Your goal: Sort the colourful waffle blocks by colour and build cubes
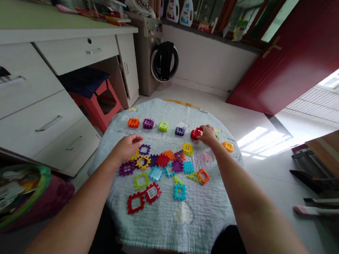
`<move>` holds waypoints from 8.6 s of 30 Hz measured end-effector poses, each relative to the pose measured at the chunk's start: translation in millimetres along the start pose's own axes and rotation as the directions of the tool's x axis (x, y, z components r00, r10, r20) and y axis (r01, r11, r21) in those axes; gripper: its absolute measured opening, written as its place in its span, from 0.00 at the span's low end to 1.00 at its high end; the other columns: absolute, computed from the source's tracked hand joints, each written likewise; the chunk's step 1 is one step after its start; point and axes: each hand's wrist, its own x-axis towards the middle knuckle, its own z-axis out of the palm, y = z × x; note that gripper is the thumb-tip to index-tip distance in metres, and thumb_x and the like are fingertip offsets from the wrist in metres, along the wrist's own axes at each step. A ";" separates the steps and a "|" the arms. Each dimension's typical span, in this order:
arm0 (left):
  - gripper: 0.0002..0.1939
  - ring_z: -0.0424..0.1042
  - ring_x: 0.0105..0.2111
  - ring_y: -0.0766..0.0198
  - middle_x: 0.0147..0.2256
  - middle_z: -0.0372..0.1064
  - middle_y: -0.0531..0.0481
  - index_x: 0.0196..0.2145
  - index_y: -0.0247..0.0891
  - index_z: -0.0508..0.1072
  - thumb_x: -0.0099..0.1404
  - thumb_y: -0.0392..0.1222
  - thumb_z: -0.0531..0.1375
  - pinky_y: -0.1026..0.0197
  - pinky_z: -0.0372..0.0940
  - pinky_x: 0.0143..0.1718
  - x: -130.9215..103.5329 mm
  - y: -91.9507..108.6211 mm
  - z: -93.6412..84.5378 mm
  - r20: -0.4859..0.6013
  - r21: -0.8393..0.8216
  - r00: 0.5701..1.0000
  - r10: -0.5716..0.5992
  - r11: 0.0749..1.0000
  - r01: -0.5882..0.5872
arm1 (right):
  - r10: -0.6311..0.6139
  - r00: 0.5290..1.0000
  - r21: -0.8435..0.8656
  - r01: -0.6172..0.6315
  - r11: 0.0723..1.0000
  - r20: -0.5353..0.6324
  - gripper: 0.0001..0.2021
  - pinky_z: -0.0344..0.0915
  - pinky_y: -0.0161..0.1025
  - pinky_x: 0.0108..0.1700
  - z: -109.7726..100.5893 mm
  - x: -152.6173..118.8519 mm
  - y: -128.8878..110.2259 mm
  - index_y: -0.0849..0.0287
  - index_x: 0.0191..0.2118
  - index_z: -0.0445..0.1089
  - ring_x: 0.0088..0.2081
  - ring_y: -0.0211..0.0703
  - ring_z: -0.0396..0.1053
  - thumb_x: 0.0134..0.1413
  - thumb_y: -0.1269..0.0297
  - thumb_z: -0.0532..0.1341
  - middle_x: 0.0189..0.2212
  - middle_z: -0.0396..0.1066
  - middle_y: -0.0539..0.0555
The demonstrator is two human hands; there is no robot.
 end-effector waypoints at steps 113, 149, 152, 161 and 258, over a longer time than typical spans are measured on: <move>0.21 0.63 0.48 0.52 0.45 0.64 0.44 0.47 0.42 0.68 0.55 0.43 0.62 0.53 0.60 0.50 -73.7 18.6 100.0 0.686 0.456 0.679 0.261 0.572 -0.681 | -0.192 0.961 0.037 0.188 0.981 0.202 0.17 0.58 0.44 0.45 22.3 -205.6 -46.2 0.49 0.51 0.69 0.43 0.49 0.60 0.59 0.69 0.54 0.48 0.61 0.59; 0.14 0.69 0.45 0.58 0.42 0.68 0.46 0.42 0.37 0.71 0.57 0.32 0.57 0.55 0.64 0.51 -55.5 27.7 80.7 0.170 0.346 0.877 0.449 0.806 -0.480 | -0.263 0.947 0.080 0.252 0.964 0.186 0.19 0.58 0.45 0.48 38.3 -201.3 -123.4 0.58 0.47 0.68 0.46 0.52 0.59 0.51 0.54 0.61 0.43 0.63 0.59; 0.13 0.69 0.45 0.58 0.42 0.68 0.46 0.42 0.37 0.70 0.57 0.32 0.58 0.55 0.64 0.51 -56.8 29.6 80.7 0.177 0.332 0.873 0.454 0.808 -0.487 | -0.271 0.942 0.072 0.262 0.962 0.196 0.20 0.57 0.45 0.48 37.6 -201.7 -122.8 0.58 0.48 0.67 0.47 0.53 0.59 0.51 0.55 0.61 0.44 0.63 0.59; 0.13 0.69 0.44 0.59 0.42 0.68 0.46 0.42 0.37 0.70 0.57 0.32 0.58 0.56 0.65 0.50 -57.7 29.3 80.3 0.161 0.309 0.878 0.451 0.821 -0.479 | -0.286 0.937 0.082 0.275 0.958 0.202 0.22 0.57 0.46 0.47 39.1 -199.5 -121.2 0.56 0.51 0.65 0.47 0.54 0.59 0.50 0.56 0.61 0.45 0.64 0.59; 0.11 0.70 0.39 0.60 0.41 0.70 0.46 0.40 0.37 0.72 0.59 0.35 0.56 0.58 0.66 0.43 -40.8 22.5 66.7 0.112 0.366 0.924 0.365 0.849 -0.380 | -0.205 0.966 0.229 0.167 0.959 0.157 0.20 0.55 0.44 0.57 -4.7 -181.8 -59.2 0.60 0.54 0.65 0.55 0.48 0.61 0.56 0.66 0.57 0.54 0.66 0.59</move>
